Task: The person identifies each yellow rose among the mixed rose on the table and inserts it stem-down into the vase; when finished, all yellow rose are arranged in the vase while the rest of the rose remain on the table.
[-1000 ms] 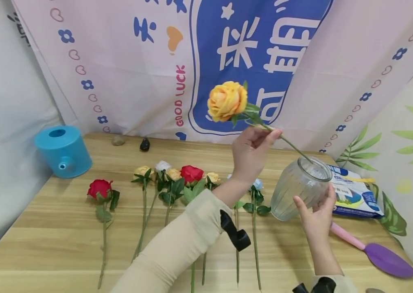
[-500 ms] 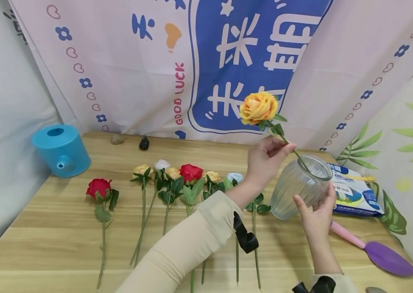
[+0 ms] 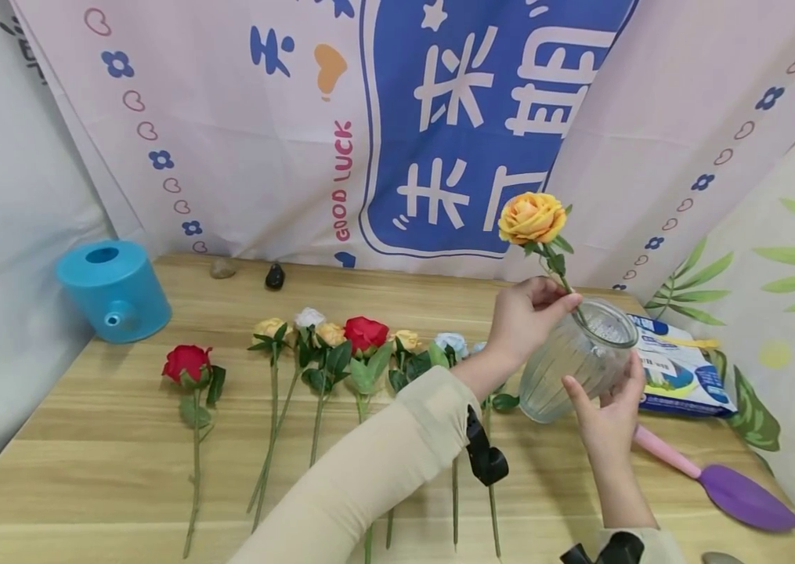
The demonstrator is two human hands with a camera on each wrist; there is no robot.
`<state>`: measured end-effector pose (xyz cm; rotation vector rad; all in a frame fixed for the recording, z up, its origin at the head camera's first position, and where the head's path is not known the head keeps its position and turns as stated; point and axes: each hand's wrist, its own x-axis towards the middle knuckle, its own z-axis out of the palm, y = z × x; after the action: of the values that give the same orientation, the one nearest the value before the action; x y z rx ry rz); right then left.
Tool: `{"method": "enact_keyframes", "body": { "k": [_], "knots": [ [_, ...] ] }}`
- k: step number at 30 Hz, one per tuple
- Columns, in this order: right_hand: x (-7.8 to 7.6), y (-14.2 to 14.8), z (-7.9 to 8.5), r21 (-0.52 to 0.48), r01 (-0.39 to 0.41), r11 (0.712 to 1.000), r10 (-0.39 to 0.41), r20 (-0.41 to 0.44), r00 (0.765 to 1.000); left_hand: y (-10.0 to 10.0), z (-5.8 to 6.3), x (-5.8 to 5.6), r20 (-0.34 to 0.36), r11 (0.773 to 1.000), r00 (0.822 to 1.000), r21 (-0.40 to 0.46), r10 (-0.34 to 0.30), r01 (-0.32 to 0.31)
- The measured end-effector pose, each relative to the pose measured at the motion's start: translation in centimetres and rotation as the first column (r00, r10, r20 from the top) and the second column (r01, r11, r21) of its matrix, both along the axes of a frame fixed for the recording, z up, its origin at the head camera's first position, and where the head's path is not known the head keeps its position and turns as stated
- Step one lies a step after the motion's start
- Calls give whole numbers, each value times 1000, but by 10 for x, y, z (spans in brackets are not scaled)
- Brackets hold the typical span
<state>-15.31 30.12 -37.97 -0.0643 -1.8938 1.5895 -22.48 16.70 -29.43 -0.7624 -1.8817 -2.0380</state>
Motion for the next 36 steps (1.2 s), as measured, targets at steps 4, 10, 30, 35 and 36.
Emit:
{"method": "enact_keyframes", "body": {
  "k": [4,10,30,35,36],
  "knots": [
    [0,-1,0,2,1,1000,-1,-9,1000,3,-1,-1,37,1000,999,-13,-13,13],
    [-1,-1,-1,6,9,1000,-9,-19,1000,10,0,1,42,995,999,-94,-16,20],
    [-1,-2,-1,19,12,1000,-11,-30,999,11,-4,-4,17,948,1000,-319,-1,6],
    [-2,-1,-2,17,10,1000,-9,-51,999,9,-12,-3,139,963,990,-263,-21,57],
    [-2,-1,-2,19,7,1000,-6,-52,999,8,-14,-2,165,967,986,-249,-23,64]
  ]
}}
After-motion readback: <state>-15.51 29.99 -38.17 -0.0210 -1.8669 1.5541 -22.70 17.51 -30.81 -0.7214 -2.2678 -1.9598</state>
